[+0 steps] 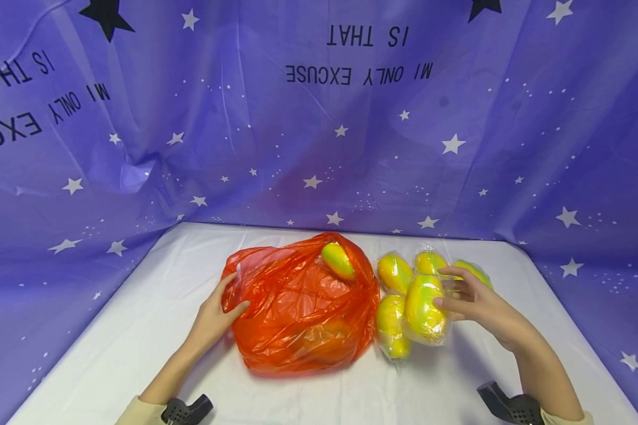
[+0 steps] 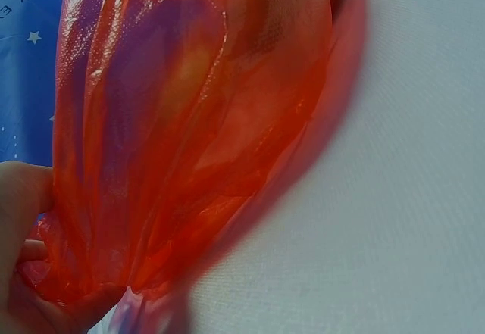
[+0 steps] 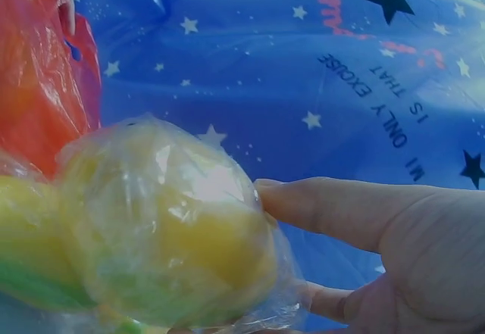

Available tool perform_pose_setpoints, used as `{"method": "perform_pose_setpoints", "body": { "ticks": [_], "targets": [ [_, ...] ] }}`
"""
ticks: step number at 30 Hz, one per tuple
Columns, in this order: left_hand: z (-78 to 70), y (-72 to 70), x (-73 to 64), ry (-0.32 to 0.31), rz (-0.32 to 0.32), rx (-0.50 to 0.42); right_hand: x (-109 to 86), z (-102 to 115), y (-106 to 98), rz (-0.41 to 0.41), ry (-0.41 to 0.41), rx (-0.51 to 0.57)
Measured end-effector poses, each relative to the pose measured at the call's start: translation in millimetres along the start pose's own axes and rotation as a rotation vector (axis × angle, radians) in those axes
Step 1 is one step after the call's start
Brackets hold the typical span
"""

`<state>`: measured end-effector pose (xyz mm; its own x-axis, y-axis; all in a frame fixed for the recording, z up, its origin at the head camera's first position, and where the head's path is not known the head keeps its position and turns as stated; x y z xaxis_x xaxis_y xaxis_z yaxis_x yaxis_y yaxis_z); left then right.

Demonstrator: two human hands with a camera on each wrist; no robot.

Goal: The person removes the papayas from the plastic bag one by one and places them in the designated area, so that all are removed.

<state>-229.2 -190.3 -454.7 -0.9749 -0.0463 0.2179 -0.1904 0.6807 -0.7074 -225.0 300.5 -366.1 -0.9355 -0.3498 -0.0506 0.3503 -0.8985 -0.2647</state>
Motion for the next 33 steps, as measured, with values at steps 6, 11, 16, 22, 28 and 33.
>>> {"method": "perform_pose_setpoints", "body": {
  "ticks": [6,11,16,22,28,33],
  "targets": [
    [-0.1,-0.5,0.2,0.006,-0.001,-0.004,-3.6,-7,-8,-0.019,0.046,-0.002],
    [0.4,-0.5,0.2,0.002,0.004,-0.005,-4.7,-12,-12,-0.015,0.061,-0.023],
    [0.2,-0.2,0.1,0.003,0.003,-0.006,-8.8,-16,-15,-0.009,0.060,-0.021],
    [-0.4,-0.2,0.1,0.006,0.004,-0.002,-13.3,-20,-17,-0.003,0.070,-0.022],
    [-1.3,-0.3,0.2,0.006,0.010,-0.007,-12.8,-29,-15,0.012,0.077,-0.021],
    [-1.3,-0.3,-0.2,0.002,0.013,-0.006,-11.5,-39,-13,0.052,0.087,-0.009]
  ]
}}
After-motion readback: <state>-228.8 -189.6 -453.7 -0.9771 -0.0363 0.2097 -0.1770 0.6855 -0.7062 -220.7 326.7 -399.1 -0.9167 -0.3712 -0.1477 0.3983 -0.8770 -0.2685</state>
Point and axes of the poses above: each hand's wrist, its own x-axis towards the middle knuckle, its own y-axis out of the palm, z = x × y, the point moved 4 cm from there along x, towards the middle knuckle, and after that the axes turned 12 degrees about x, right-handed, at the moved point
